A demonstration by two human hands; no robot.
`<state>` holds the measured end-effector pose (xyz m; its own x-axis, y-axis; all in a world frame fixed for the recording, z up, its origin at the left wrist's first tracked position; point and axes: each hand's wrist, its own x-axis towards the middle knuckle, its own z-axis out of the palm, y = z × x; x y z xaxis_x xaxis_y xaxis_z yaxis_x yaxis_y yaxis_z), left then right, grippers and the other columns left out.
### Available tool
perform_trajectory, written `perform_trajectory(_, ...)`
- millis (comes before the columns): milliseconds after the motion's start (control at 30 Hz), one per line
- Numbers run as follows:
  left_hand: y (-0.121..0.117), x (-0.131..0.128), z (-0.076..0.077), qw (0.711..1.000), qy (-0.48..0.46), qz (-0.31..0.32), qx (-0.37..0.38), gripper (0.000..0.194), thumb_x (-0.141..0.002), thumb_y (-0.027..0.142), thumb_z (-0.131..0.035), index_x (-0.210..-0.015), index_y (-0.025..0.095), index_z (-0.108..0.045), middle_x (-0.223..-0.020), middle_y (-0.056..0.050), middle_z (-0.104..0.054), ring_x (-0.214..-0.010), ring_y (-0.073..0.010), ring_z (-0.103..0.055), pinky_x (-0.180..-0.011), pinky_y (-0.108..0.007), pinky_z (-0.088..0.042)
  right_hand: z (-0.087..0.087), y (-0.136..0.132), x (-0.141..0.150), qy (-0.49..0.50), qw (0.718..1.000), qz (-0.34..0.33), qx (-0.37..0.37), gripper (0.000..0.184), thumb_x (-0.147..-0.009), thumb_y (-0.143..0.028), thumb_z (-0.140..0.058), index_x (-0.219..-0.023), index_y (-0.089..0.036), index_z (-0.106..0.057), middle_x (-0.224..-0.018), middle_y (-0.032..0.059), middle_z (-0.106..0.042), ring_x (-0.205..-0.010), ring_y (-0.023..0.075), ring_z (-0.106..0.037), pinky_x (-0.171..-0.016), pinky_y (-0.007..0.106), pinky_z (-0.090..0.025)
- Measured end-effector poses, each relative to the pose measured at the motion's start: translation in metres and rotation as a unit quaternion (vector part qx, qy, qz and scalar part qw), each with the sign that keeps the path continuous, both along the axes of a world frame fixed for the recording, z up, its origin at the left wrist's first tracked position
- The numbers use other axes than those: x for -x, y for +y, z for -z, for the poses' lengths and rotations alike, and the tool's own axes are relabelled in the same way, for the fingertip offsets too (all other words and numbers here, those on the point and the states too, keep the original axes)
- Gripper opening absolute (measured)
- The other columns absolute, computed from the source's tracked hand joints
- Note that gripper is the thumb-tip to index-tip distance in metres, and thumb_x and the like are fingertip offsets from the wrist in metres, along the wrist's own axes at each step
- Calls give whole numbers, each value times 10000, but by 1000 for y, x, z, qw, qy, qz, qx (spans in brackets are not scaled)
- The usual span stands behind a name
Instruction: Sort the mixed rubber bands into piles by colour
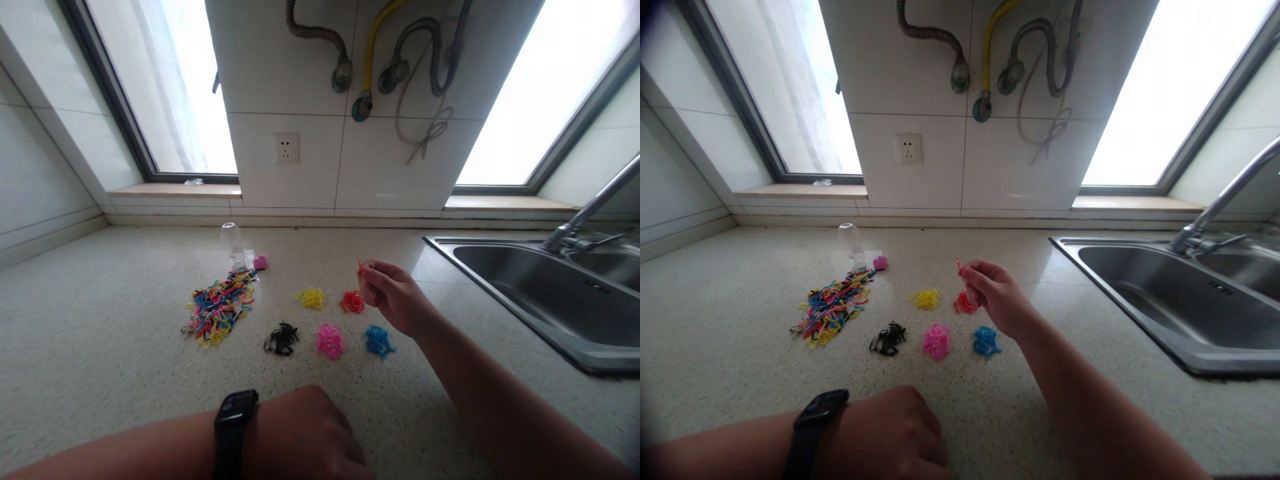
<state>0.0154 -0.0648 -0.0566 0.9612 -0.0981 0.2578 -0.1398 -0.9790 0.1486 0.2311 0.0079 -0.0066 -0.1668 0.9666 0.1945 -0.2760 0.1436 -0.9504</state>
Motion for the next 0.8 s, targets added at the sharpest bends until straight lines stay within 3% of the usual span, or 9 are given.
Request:
perform_trajectory(200, 0, 0, 0, 1000, -3, 5, 4, 210, -928, 289, -593, -780, 197, -475, -667, 54, -560, -600, -106, -473, -489, -264, -369, -3, 0, -1, 7, 1000, 6, -3, 236, -790, -376, -746, -734, -170, -644, -545, -60, -446, -480, 55, -356, -460, 232, -237)
perform_trajectory(600, 2, -1, 0, 1000, -1, 10, 6, 177, -926, 292, -594, -806, 203, -501, -659, 47, -567, -595, -118, -485, -484, -270, -359, -1, 2, -7, -81, 995, 38, -47, 235, -827, -401, -694, -763, -181, -641, -539, -64, -455, -476, 67, -368, -471, 245, -261)
perform_trajectory(733, 2, -2, 1, 1000, -4, 17, 19, 191, -925, 289, -593, -788, 202, -493, -658, 47, -569, -587, -114, -483, -478, -271, -355, -3, 3, -11, -185, 977, 73, -80, 233, -827, -417, -666, -795, -187, -651, -563, -54, -475, -496, 83, -377, -474, 247, -281)
perform_trajectory(800, 2, -2, 1, 1000, -4, 15, 21, 209, -920, 291, -598, -771, 201, -482, -639, 47, -551, -585, -115, -481, -476, -275, -352, -3, 4, -14, -294, 945, 82, -116, 221, -842, -401, -640, -811, -184, -672, -590, -35, -512, -521, 94, -393, -490, 252, -296)
